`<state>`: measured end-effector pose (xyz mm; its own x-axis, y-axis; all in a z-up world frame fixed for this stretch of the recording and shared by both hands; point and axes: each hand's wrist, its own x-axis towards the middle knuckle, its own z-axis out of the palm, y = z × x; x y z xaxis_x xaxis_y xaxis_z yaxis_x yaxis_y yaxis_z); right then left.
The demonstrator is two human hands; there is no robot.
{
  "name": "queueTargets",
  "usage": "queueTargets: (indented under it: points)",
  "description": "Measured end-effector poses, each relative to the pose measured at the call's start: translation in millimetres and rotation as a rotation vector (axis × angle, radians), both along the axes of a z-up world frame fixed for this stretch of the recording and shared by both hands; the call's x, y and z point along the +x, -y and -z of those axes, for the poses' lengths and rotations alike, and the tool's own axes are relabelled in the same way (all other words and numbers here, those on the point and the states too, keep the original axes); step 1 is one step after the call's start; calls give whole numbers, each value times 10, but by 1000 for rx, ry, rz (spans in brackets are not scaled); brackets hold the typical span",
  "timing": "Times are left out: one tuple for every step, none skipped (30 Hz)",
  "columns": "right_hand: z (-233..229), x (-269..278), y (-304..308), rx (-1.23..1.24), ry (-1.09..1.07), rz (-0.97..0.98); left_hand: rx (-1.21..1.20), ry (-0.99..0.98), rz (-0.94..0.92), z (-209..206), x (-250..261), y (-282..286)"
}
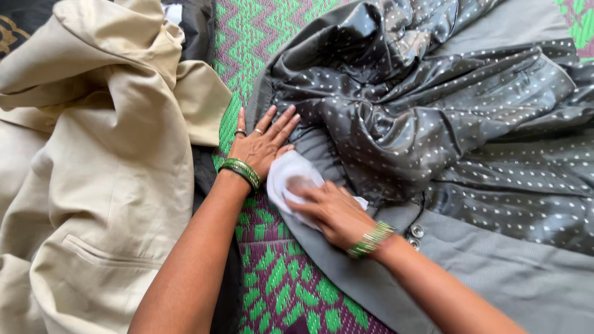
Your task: The person wipes a dark gray patterned garment with a white cloth, moving methodically across the surface. The garment is laid on a patterned mat, and the person uses one hand to hold the fabric while wiping with the other.
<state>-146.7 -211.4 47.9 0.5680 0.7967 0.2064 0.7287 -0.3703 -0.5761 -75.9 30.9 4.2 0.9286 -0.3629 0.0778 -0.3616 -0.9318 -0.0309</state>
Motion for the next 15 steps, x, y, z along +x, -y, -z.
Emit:
queueTargets:
  points:
    - [37, -59, 185, -32, -124, -63, -14, 0, -15, 12, -21, 22]
    - [51, -77, 360, -144, -224, -80, -20, 1, -37, 2, -5, 53]
    - [36, -86, 544, -255, -324, -98, -26, 2, -58, -19, 0, 93]
    - [0, -105, 719, -172, -284, -60, -28, 2, -82, -54, -23, 123]
    - [-50, -130, 878, -89, -244, -22, 131, 88, -138, -94, -49, 171]
    - [-93, -167, 1004, -12, -207, 21, 286, 172, -192, -126, -88, 265]
    - [-118, -206, 1099, 44, -133, 163, 440, 256, -246, -160, -133, 369]
    - [-123, -164, 1184, 100, -50, 305, 101, 282, -143, -190, -190, 485]
    - [-95, -114, 1248, 158, 35, 445, -237, 301, -34, -204, -290, 611]
    - [-23, -72, 1288, 135, 110, 489, -569, 304, 78, -208, -373, 712]
    - [82, 65, 1317, 112, 185, 531, -425, 279, 194, -199, -388, 816]
    - [219, 232, 1339, 90, 257, 573, -279, 251, 307, -171, -399, 906]
    - [368, 418, 1366, 78, 284, 547, -132, 222, 419, -136, -394, 960]
    - [507, 624, 1391, 67, 310, 517, -144, 106, 328, -103, -320, 972]
    - [622, 812, 1418, 27, 327, 507, -155, -8, 236, -73, -173, 964]
